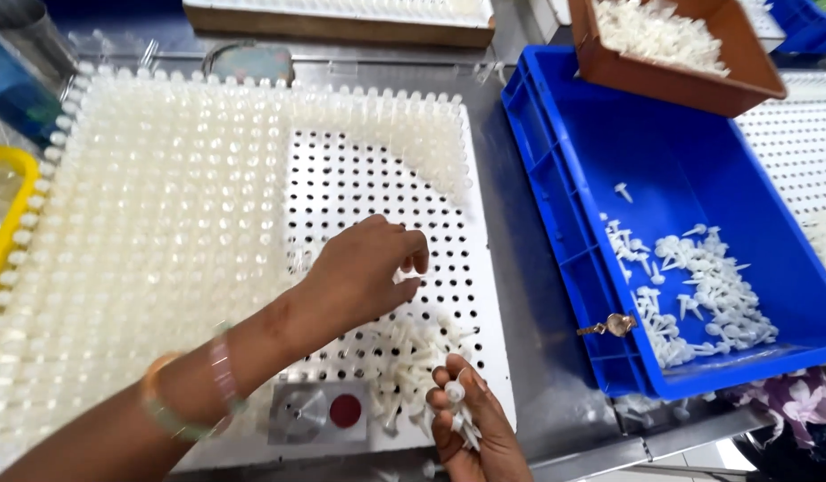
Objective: The person picks small white plastic caps and clear plastic tube parts from a blue bin, presses each cap onto a tube part by hand at the workbench, and places the assembled units into a perforated white tray, repeating the assembly cycle continuously.
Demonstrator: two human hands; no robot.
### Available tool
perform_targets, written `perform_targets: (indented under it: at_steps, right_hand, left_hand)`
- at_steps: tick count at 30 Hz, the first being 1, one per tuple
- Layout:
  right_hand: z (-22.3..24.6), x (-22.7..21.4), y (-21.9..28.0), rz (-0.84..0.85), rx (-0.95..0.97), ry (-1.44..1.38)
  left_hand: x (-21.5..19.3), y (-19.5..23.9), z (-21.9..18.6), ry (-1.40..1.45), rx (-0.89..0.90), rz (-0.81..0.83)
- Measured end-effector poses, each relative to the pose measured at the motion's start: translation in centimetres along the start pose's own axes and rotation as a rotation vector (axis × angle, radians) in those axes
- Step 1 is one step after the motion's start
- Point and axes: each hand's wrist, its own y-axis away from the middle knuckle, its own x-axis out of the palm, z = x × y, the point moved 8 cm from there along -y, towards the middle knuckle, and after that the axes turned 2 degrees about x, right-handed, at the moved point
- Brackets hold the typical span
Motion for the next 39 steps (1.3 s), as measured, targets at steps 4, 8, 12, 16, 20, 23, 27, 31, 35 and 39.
perform_targets:
  at_steps: [4, 8, 12, 16, 20, 23, 27, 31, 35, 39]
  right_hand:
    - [-0.6, -1.5, -0.2, 0.19, -0.059, 0.052]
    - [-0.3, -0.7, 0.4, 0.308, -0.178, 0.222]
    - [-0.9, -0.8, 0.9, 0.195, -0.22, 0.368]
    - [-1.3, -0.5, 1.5, 0.142, -0.28, 0.455]
    - [-1.8, -0.1, 1.7, 0.179, -0.328, 0.519]
    - [-2.6, -0.2, 1.4, 0.193, -0.296, 0.536]
    - [-3.9, 0.4, 1.7, 0.291, -0.261, 0.52]
    - [-4.6, -1.9, -1.8, 0.366, -0.203, 0.569]
    - [-2.2, -3.0, -5.0, 0.512, -0.319, 0.707]
    - [-0.9, -2.1, -5.7, 0.609, -0.433, 0.683]
  left_hand:
    - [-3.7, 7.1, -1.9, 0.494, -0.014, -0.091]
    - [-3.4, 13.1, -2.5, 0.579, -0.114, -0.088]
    - [-1.4, 15.7, -2.6, 0.441, -0.269, 0.011]
    - [-1.9, 15.7, -4.4, 0.243, -0.075, -0.108]
    - [-1.6, 15.3, -4.6, 0.215, -0.083, -0.1]
    - [-1.8, 15.9, -3.3, 0.412, -0.225, -0.165]
    - [4.3, 19.4, -0.4, 0.992, -0.586, -0.074]
    - [5.2, 18.5, 0.0, 1.237, -0.565, -0.198]
    - [4.5, 16.2, -0.9, 0.741, -0.42, -0.144]
    - [0.2, 8.5, 0.6, 0.819, -0.292, 0.004]
